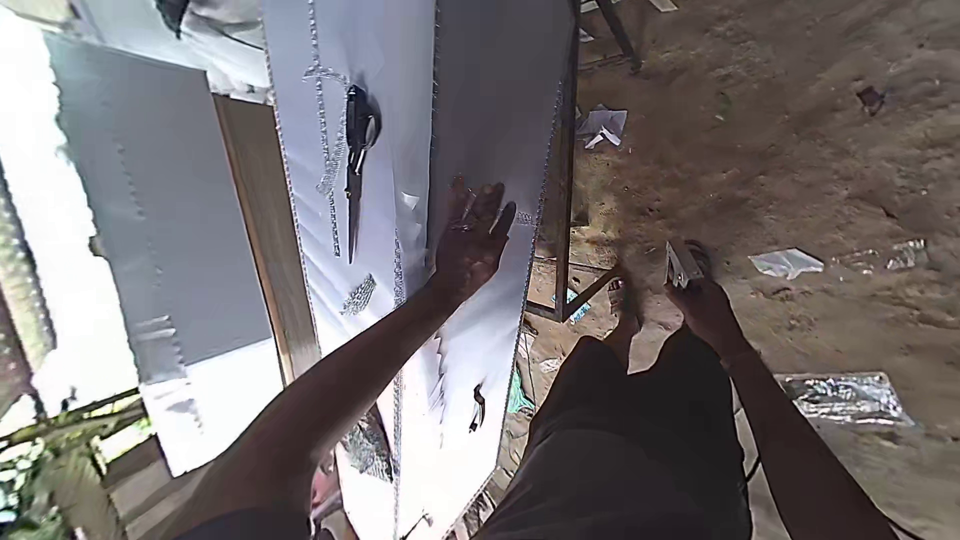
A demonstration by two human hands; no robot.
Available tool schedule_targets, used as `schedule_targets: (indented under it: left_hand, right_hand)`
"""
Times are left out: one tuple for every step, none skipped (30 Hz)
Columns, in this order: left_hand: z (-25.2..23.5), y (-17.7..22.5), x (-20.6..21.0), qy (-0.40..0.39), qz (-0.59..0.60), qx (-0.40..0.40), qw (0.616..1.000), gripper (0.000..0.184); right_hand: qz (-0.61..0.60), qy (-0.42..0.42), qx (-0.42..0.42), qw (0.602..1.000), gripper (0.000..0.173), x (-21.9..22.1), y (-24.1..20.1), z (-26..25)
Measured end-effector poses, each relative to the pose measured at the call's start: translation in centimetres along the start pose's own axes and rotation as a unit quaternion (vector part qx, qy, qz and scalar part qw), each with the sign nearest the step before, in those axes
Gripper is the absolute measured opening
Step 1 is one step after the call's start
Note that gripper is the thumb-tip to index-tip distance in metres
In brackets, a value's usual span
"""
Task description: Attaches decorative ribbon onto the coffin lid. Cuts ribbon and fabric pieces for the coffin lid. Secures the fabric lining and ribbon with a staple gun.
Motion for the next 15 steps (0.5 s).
schedule_targets:
  left_hand:
    - [-0.1,0.1,1.6,-0.082,-0.007,0.030,0.996,0.050]
    - [-0.1,0.2,3.1,-0.149,-0.010,0.043,0.988,0.053]
    - [-0.2,0.4,4.2,-0.196,-0.009,0.042,0.980,0.057]
    - [-0.2,0.5,4.9,-0.227,-0.013,0.038,0.973,0.060]
    - [-0.3,0.8,5.1,-0.251,-0.023,0.034,0.967,0.062]
    - [-0.2,1.1,5.0,-0.281,-0.039,0.030,0.958,0.065]
    - [0.1,1.3,4.9,-0.307,-0.045,0.027,0.950,0.066]
    - [0.6,1.2,4.9,-0.322,-0.040,0.027,0.945,0.068]
    - [1.2,0.9,5.1,-0.320,-0.020,0.033,0.946,0.070]
    - [1.5,0.6,5.3,-0.324,-0.012,0.045,0.945,0.072]
    - [1.7,0.3,5.5,-0.335,-0.023,0.063,0.940,0.074]
    - [1.8,0.2,5.8,-0.344,-0.037,0.086,0.934,0.073]
    - [1.8,0.2,6.0,-0.351,-0.055,0.105,0.929,0.072]
    - [1.7,0.2,6.2,-0.356,-0.072,0.118,0.924,0.071]
    - [1.5,0.3,6.2,-0.354,-0.082,0.129,0.923,0.071]
  right_hand:
    - [-0.007,0.017,-0.005,1.000,0.071,0.3,-0.1,0.4]
    - [-0.012,0.038,-0.014,0.999,0.069,0.6,-0.1,0.8]
    - [-0.020,0.058,-0.022,0.998,0.069,1.0,0.2,1.2]
    - [-0.024,0.074,-0.022,0.997,0.069,1.4,0.6,1.4]
    - [-0.022,0.090,-0.021,0.996,0.069,1.9,1.2,1.4]
    - [-0.017,0.100,-0.016,0.995,0.071,2.5,1.6,1.4]
    - [-0.015,0.101,-0.014,0.995,0.073,3.2,1.9,1.3]
    - [-0.021,0.089,-0.017,0.996,0.073,3.9,1.7,1.3]
    - [-0.045,0.061,-0.033,0.997,0.070,4.6,0.7,1.5]
    - [-0.073,0.030,-0.044,0.996,0.063,5.2,-0.4,1.6]
    - [-0.104,-0.004,-0.049,0.993,0.053,6.1,-1.5,1.4]
    - [-0.145,-0.041,-0.069,0.986,0.044,7.3,-1.6,0.5]
    - [-0.196,-0.080,-0.102,0.972,0.039,9.1,-1.2,-0.9]
    - [-0.236,-0.115,-0.130,0.956,0.039,10.9,-1.0,-2.2]
    - [-0.262,-0.152,-0.157,0.940,0.038,12.5,-1.6,-3.2]
Point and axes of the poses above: each hand's wrist, its own z-axis away from the middle knuckle, its own x-axis out of the palm, y = z × x, the point moved 1 cm from there along -z, towards the middle knuckle, and after that the axes turned 13 degrees about -y, right-handed, at the moved point
